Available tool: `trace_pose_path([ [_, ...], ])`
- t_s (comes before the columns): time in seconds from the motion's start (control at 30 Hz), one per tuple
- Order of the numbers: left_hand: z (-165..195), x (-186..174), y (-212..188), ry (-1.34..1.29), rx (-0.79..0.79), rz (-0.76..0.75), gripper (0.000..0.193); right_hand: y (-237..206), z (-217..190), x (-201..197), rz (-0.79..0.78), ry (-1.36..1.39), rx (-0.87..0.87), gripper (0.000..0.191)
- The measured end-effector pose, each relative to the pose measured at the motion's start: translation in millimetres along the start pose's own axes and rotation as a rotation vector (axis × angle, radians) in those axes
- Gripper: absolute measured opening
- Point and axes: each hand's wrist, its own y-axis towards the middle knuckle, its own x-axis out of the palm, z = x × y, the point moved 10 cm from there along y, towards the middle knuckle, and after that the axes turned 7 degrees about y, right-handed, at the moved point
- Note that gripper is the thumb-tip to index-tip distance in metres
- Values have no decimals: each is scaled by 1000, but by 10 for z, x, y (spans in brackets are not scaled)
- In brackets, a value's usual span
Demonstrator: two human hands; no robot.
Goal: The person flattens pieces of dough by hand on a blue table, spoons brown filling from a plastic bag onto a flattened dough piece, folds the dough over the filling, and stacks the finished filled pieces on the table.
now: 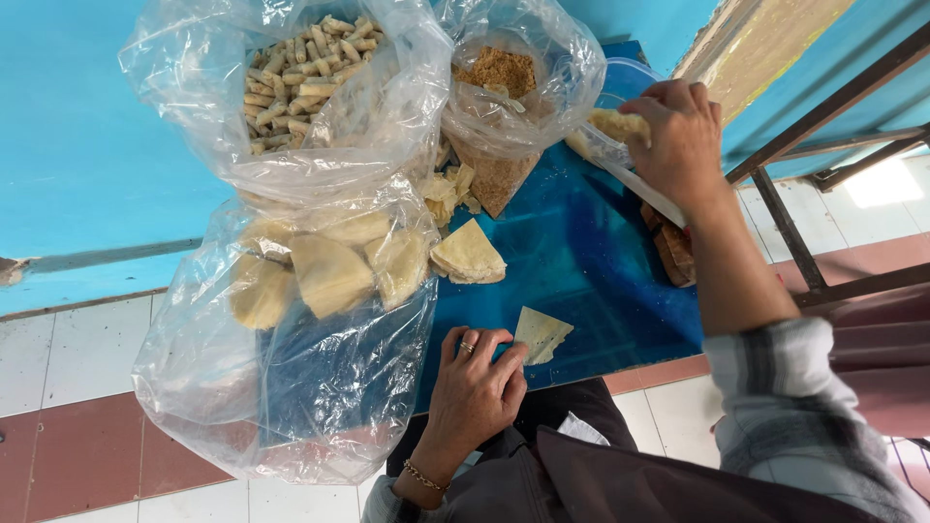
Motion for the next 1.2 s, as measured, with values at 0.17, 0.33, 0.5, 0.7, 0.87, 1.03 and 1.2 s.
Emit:
trace_pose_path([
  [0.17, -23, 26, 6, -7, -13, -10, 18, 73, -720, 2, 35, 293, -241, 34],
  [0.33, -32, -52, 11, -36, -9, 17, 17, 371, 71, -304, 108, -6, 57, 39],
  [0.5, -49, -108, 36, -45, 1, 25, 17, 64, 579, 121, -275, -383, 22, 56],
  [0.7, -45, -64, 20, -38, 2, 7, 17, -115, 674, 339, -272, -476, -96, 41],
  [0.87, -18, -93, 15, -50, 7, 34, 18, -115, 560, 407, -296, -536, -149, 17],
  [1.03, -8, -39, 25, -29, 0, 1, 18, -116, 367, 306, -262, -431, -171, 20],
  [1.2, -12, -29, 29, -15, -2, -4, 19, -157, -95, -21, -136, -360, -196, 26],
])
